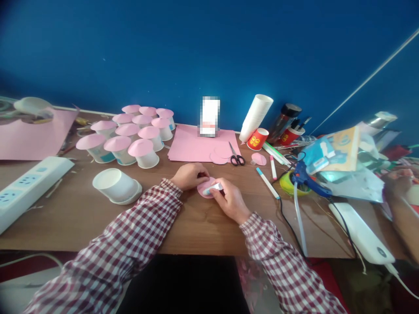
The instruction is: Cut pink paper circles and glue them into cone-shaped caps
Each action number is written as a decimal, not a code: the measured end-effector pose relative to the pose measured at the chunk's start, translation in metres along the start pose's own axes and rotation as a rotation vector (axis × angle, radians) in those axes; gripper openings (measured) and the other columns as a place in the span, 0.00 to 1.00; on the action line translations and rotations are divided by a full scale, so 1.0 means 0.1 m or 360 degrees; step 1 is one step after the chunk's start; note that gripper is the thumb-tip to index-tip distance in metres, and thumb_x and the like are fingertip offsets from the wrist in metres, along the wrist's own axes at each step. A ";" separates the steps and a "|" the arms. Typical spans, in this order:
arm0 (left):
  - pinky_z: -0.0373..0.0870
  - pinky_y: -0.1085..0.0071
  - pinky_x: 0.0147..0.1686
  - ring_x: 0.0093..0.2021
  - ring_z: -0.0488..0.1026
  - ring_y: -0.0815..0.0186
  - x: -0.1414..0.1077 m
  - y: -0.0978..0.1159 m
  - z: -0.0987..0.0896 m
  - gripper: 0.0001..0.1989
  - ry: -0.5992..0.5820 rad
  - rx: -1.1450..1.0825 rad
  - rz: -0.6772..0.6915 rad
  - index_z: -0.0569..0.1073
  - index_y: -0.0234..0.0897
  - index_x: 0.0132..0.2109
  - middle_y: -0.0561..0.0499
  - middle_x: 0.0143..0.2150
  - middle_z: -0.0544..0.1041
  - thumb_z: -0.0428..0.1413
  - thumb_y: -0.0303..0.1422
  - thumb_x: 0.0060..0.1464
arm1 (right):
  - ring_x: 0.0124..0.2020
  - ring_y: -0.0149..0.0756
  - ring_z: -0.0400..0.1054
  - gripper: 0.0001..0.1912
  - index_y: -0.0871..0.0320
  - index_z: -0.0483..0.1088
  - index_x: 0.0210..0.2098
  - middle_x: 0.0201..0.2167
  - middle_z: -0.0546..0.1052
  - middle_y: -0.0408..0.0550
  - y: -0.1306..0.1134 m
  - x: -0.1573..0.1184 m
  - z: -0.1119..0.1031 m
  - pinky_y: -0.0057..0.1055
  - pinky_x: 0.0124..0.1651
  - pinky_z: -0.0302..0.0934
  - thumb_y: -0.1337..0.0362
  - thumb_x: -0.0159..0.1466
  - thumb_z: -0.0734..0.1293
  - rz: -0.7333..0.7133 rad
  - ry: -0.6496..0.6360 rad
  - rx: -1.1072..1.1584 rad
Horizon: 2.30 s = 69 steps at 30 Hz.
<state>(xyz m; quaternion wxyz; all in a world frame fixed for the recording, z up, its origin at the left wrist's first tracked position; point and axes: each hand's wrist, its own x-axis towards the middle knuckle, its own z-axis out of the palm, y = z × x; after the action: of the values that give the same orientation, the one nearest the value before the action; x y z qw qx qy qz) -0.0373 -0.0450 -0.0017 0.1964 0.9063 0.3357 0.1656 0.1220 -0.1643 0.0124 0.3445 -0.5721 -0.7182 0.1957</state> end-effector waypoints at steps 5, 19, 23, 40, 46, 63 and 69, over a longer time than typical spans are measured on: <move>0.65 0.72 0.36 0.37 0.71 0.66 0.00 0.00 0.00 0.10 -0.0015 -0.0002 0.0018 0.77 0.42 0.37 0.53 0.38 0.77 0.53 0.36 0.51 | 0.35 0.37 0.67 0.10 0.55 0.67 0.37 0.34 0.74 0.48 -0.05 0.03 0.01 0.31 0.39 0.59 0.57 0.64 0.59 -0.0062 -0.0072 -0.0087; 0.65 0.73 0.38 0.39 0.71 0.65 -0.01 0.03 -0.03 0.12 -0.0081 -0.0002 0.0019 0.78 0.45 0.39 0.52 0.39 0.76 0.51 0.37 0.53 | 0.37 0.39 0.69 0.13 0.54 0.70 0.39 0.36 0.76 0.48 -0.12 0.12 0.07 0.33 0.42 0.61 0.54 0.63 0.61 -0.0083 -0.0162 0.0069; 0.65 0.72 0.35 0.38 0.71 0.64 0.00 0.00 0.00 0.11 -0.0038 0.0035 0.0046 0.78 0.47 0.39 0.53 0.39 0.76 0.51 0.38 0.53 | 0.37 0.38 0.69 0.13 0.54 0.69 0.39 0.35 0.76 0.47 -0.11 0.13 0.07 0.32 0.41 0.60 0.54 0.64 0.59 -0.0077 -0.0219 0.0038; 0.64 0.73 0.35 0.39 0.71 0.66 -0.01 0.01 -0.01 0.11 -0.0049 0.0037 0.0048 0.77 0.46 0.39 0.55 0.39 0.76 0.51 0.37 0.53 | 0.32 0.36 0.69 0.15 0.55 0.67 0.38 0.32 0.75 0.46 -0.06 0.13 0.06 0.28 0.35 0.56 0.51 0.64 0.58 -0.0076 -0.0223 -0.0172; 0.65 0.73 0.38 0.40 0.71 0.65 -0.02 0.02 -0.03 0.12 -0.0089 0.0013 0.0014 0.77 0.46 0.40 0.54 0.40 0.76 0.50 0.39 0.53 | 0.32 0.36 0.67 0.15 0.56 0.67 0.37 0.30 0.74 0.45 -0.06 0.12 0.04 0.28 0.34 0.55 0.52 0.64 0.58 -0.0064 -0.0240 -0.0219; 0.65 0.71 0.38 0.40 0.71 0.65 -0.02 0.00 0.00 0.12 -0.0039 0.0000 0.0039 0.77 0.46 0.40 0.54 0.40 0.77 0.51 0.39 0.53 | 0.26 0.33 0.62 0.10 0.56 0.61 0.33 0.25 0.69 0.42 -0.02 0.10 0.02 0.27 0.30 0.53 0.57 0.65 0.57 -0.0034 -0.0227 -0.0187; 0.65 0.72 0.37 0.40 0.71 0.65 -0.02 0.01 0.00 0.11 -0.0021 0.0010 0.0042 0.77 0.46 0.39 0.54 0.40 0.77 0.51 0.38 0.53 | 0.28 0.37 0.67 0.08 0.56 0.60 0.37 0.27 0.71 0.45 0.00 0.08 0.04 0.30 0.33 0.57 0.58 0.63 0.57 0.0072 -0.0119 -0.0192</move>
<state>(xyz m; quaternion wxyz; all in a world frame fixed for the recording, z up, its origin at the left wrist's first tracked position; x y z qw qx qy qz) -0.0384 -0.0470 -0.0016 0.1935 0.9123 0.3230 0.1610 0.1184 -0.1558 0.0116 0.2778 -0.6003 -0.7278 0.1810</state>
